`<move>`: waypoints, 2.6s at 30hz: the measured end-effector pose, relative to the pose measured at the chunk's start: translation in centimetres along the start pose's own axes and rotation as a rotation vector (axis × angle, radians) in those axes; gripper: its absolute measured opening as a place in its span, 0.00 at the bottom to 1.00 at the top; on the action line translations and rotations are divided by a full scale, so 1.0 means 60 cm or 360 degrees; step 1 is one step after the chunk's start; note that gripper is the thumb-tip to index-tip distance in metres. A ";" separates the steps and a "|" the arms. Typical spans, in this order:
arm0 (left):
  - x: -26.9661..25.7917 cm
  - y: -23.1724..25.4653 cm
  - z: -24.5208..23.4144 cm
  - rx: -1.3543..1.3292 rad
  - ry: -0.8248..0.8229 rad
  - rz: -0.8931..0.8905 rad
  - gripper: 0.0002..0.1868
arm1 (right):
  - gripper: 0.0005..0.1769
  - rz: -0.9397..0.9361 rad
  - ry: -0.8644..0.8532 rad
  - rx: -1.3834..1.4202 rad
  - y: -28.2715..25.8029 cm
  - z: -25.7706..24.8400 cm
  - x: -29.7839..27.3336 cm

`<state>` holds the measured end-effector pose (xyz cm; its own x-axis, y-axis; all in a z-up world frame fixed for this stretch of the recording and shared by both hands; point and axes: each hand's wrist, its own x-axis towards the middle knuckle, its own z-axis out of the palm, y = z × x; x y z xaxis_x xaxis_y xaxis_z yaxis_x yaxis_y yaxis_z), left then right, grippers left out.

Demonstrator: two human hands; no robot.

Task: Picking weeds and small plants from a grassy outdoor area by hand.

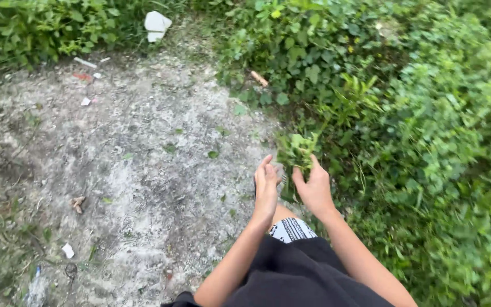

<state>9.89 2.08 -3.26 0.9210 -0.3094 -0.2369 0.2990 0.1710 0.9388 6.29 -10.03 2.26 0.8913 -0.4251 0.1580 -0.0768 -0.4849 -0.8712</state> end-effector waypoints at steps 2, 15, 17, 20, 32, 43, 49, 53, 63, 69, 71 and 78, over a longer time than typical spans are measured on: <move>0.046 0.014 -0.013 -0.0089 -0.0005 -0.0153 0.36 | 0.21 -0.0013 -0.0024 0.0050 0.016 0.017 0.052; 0.506 0.180 0.017 0.0112 0.0020 -0.0207 0.32 | 0.17 -0.0305 -0.0448 -0.0059 0.027 0.133 0.532; 0.563 0.191 0.017 0.0038 0.0062 -0.0180 0.31 | 0.17 -0.0386 -0.0525 -0.0143 0.028 0.151 0.594; 0.631 0.211 0.003 -0.0003 0.0135 -0.0105 0.29 | 0.17 -0.0461 -0.0626 -0.0251 0.012 0.184 0.669; 0.996 0.291 -0.168 -0.0469 0.0395 -0.0034 0.23 | 0.51 -0.0346 -0.0834 -0.0224 -0.054 0.415 1.020; 1.340 0.554 -0.352 -0.0559 0.0260 -0.0178 0.21 | 0.48 -0.0338 -0.0777 -0.0181 -0.260 0.593 1.311; 1.472 0.551 -0.377 -0.0497 0.0163 -0.0392 0.23 | 0.42 -0.0249 -0.0544 -0.0160 -0.201 0.660 1.431; 1.588 0.592 -0.375 -0.0338 -0.0028 -0.0466 0.27 | 0.38 -0.0006 -0.0450 -0.0043 -0.159 0.692 1.553; 1.990 0.776 -0.307 0.0209 -0.0400 -0.0219 0.48 | 0.41 0.0036 0.0100 0.0190 -0.075 0.699 2.041; 2.125 0.766 -0.292 0.0061 -0.0222 -0.0337 0.52 | 0.50 0.0055 0.0365 -0.0389 -0.053 0.658 2.223; 2.155 0.727 -0.295 -0.0108 -0.0349 -0.0471 0.51 | 0.39 0.0001 0.0455 -0.0389 -0.113 0.657 2.203; 2.170 0.690 -0.269 -0.1035 -0.1255 -0.1245 0.50 | 0.28 -0.0117 0.0301 -0.0360 -0.184 0.774 2.091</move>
<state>146.23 -16.05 0.74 0.1172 -0.9621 -0.2462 0.9612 0.0476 0.2716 139.71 -22.53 10.10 0.8006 -0.5071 0.3192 -0.1317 -0.6686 -0.7318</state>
